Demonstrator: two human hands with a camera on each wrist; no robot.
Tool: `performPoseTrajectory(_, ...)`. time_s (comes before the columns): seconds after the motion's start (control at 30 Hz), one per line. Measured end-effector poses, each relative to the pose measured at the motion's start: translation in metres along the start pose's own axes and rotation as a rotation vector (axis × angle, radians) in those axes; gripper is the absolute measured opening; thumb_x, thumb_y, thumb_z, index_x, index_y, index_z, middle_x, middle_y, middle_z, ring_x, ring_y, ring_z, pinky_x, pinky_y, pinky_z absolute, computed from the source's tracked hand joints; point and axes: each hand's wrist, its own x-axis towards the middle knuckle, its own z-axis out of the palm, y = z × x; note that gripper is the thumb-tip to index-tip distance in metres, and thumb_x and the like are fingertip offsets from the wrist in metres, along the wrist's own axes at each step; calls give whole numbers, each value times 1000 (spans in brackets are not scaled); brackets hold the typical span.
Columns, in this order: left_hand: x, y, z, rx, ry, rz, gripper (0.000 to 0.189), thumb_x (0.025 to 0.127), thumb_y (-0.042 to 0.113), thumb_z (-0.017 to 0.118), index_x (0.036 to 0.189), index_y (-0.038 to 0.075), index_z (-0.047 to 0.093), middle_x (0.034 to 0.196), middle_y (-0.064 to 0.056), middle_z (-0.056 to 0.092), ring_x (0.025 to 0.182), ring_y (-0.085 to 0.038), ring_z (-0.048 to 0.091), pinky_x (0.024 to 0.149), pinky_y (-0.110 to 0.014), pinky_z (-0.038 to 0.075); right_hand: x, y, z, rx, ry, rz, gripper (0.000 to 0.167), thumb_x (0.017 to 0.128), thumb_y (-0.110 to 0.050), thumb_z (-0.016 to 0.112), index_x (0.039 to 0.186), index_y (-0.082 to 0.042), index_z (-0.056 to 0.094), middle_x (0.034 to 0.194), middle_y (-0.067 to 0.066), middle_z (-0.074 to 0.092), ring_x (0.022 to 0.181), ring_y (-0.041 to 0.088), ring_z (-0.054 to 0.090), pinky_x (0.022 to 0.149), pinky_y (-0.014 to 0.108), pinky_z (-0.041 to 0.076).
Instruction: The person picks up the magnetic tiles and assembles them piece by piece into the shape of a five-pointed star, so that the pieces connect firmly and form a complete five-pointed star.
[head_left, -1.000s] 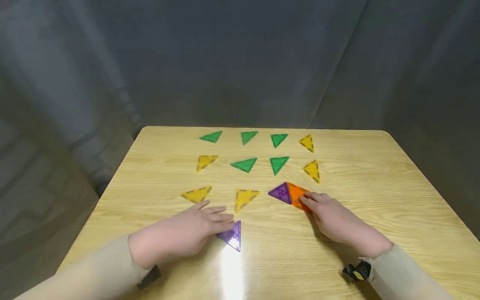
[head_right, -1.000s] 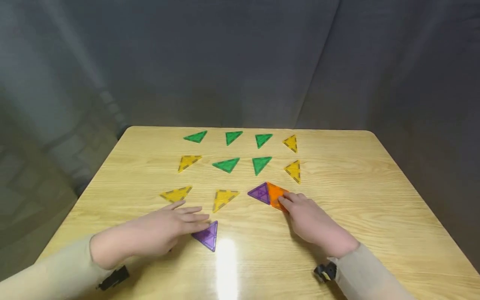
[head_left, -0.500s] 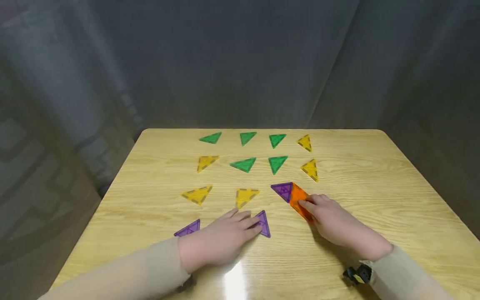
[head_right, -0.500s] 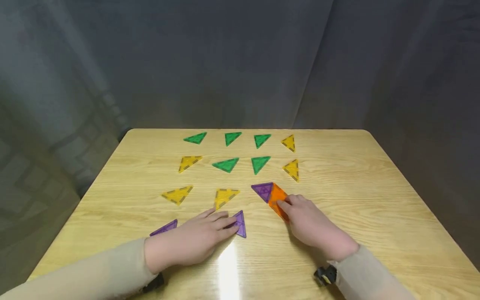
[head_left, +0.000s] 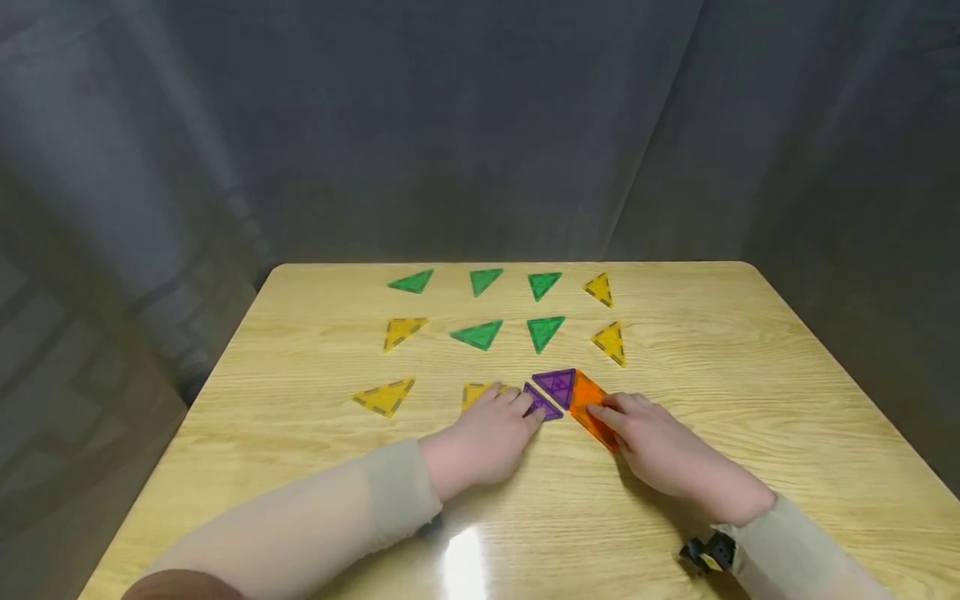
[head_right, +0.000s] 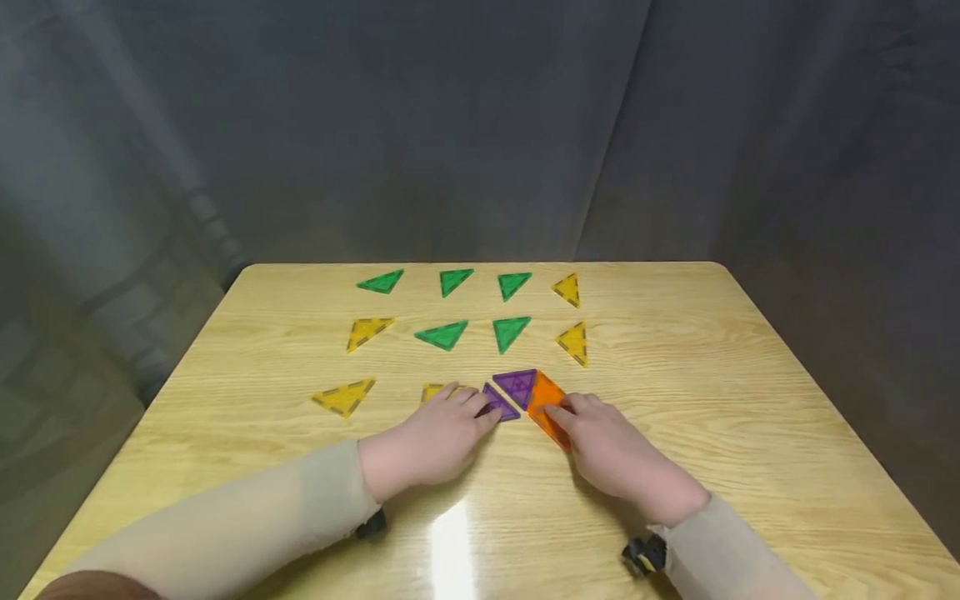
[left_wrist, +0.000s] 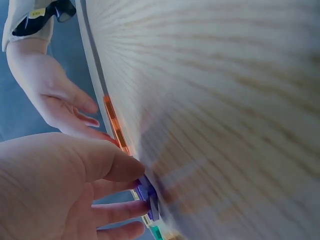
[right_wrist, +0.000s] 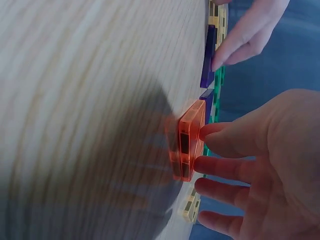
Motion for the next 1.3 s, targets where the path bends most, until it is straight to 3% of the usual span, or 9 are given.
performPoseTrajectory(0.6, 5, -3, 4, -28, -15, -15, 51, 101, 23, 49, 151, 17, 43, 150, -8, 42, 138, -27, 37, 116, -47, 25, 2, -2, 1, -7, -3, 7, 43, 93, -2, 62, 135, -4, 60, 130, 16, 56, 117, 37, 55, 96, 58, 46)
performPoseTrajectory(0.8, -6, -14, -10, -100, 23, -5, 54, 97, 21, 55, 150, 17, 43, 151, -7, 41, 142, -28, 31, 118, -50, 19, 2, 2, 2, -2, -6, 3, 44, 93, -2, 62, 137, -5, 58, 133, 18, 55, 119, 40, 53, 97, 60, 44)
performPoseTrajectory(0.93, -43, -44, -29, -166, 98, -46, 56, 96, 16, 55, 151, 18, 43, 157, -6, 34, 145, -29, 24, 119, -51, 13, 5, 3, 1, -11, -15, -13, 44, 93, -2, 62, 137, -5, 58, 134, 19, 54, 120, 41, 52, 97, 60, 44)
performPoseTrajectory(1.07, -101, -75, -35, -236, 97, -82, 55, 97, 12, 57, 150, 15, 43, 157, -7, 34, 144, -31, 28, 117, -55, 18, 5, 2, 0, -12, -9, -22, 44, 92, -1, 63, 135, -4, 60, 131, 20, 56, 117, 40, 54, 96, 59, 45)
performPoseTrajectory(1.2, -163, -92, -25, -308, 93, -143, 50, 94, 11, 63, 144, 11, 53, 147, -10, 48, 133, -33, 45, 108, -61, 33, 5, 1, -1, 5, -5, -27, 45, 90, 0, 65, 134, -3, 60, 130, 19, 56, 116, 40, 55, 95, 58, 47)
performPoseTrajectory(1.3, -194, -89, -6, -359, 71, -152, 52, 93, 16, 67, 143, 12, 54, 145, -8, 51, 130, -32, 48, 103, -62, 38, 7, 1, -2, 23, -8, -24, 45, 90, 0, 64, 135, -2, 59, 131, 19, 56, 118, 41, 54, 96, 59, 46)
